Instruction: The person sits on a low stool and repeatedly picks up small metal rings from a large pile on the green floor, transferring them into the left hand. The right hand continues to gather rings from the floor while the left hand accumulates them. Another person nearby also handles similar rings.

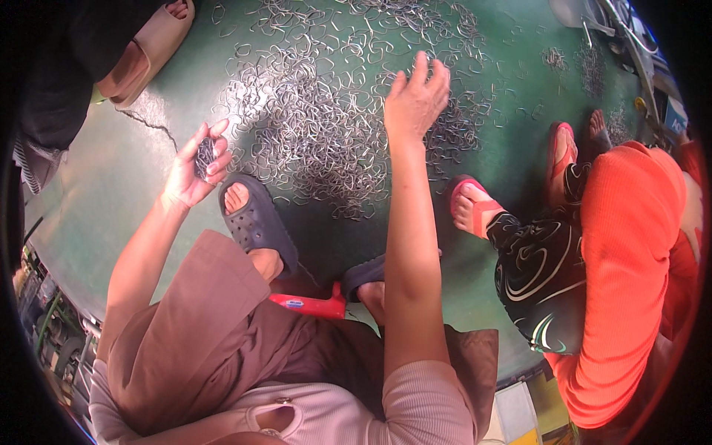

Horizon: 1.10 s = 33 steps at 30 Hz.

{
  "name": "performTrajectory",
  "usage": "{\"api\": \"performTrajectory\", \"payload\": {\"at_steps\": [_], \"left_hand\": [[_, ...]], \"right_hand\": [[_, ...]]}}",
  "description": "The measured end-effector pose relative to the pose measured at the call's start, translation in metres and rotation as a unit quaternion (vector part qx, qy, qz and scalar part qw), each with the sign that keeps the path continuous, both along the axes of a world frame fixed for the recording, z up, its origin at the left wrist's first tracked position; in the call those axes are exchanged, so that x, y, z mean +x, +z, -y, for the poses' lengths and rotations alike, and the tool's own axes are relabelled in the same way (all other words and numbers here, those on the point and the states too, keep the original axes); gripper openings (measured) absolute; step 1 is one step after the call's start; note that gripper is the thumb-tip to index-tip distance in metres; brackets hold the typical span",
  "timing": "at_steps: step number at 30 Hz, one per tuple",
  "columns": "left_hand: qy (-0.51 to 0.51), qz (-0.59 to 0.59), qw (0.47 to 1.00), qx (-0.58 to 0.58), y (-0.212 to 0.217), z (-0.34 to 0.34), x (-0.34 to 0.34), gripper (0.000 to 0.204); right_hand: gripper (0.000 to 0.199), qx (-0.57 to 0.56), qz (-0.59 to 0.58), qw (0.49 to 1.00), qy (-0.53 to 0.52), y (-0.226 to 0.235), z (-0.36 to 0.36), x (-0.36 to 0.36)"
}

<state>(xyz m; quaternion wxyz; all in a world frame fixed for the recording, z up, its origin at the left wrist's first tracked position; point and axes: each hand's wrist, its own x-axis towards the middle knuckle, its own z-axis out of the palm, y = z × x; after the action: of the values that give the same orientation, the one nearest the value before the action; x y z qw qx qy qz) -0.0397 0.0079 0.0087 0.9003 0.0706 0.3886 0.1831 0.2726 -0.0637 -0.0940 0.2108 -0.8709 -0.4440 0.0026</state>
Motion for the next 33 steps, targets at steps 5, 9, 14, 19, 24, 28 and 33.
{"api": "performTrajectory", "payload": {"at_steps": [5, 9, 14, 19, 24, 28, 33], "left_hand": [[0.001, -0.054, 0.999, -0.002, 0.004, 0.0, 0.004, 0.044], [0.001, -0.128, 0.992, 0.0, 0.016, 0.0, 0.017, 0.046], [-0.013, -0.118, 0.992, 0.03, 0.014, 0.002, 0.008, 0.041], [-0.056, -0.079, 0.995, 0.026, -0.002, 0.004, -0.004, 0.037], [-0.069, -0.091, 0.993, -0.022, -0.014, 0.011, -0.03, 0.042], [-0.05, -0.105, 0.992, -0.046, -0.023, 0.021, -0.05, 0.042], [-0.035, -0.135, 0.989, -0.053, -0.029, 0.029, -0.078, 0.045]], "right_hand": [[0.062, -0.066, -0.017, 0.997, 0.046, -0.022, 0.038, -0.029], [0.055, -0.062, -0.117, 0.986, 0.102, 0.01, 0.051, -0.065], [0.038, 0.106, -0.028, 0.993, 0.038, -0.008, -0.019, 0.015], [0.019, 0.128, -0.007, 0.992, 0.011, 0.003, -0.068, 0.068], [0.012, 0.076, -0.234, 0.938, 0.245, 0.011, -0.078, -0.059], [0.01, 0.004, -0.216, 0.9, 0.378, 0.017, -0.078, -0.151], [0.006, -0.011, -0.19, 0.917, 0.35, 0.014, -0.095, -0.204]]}}
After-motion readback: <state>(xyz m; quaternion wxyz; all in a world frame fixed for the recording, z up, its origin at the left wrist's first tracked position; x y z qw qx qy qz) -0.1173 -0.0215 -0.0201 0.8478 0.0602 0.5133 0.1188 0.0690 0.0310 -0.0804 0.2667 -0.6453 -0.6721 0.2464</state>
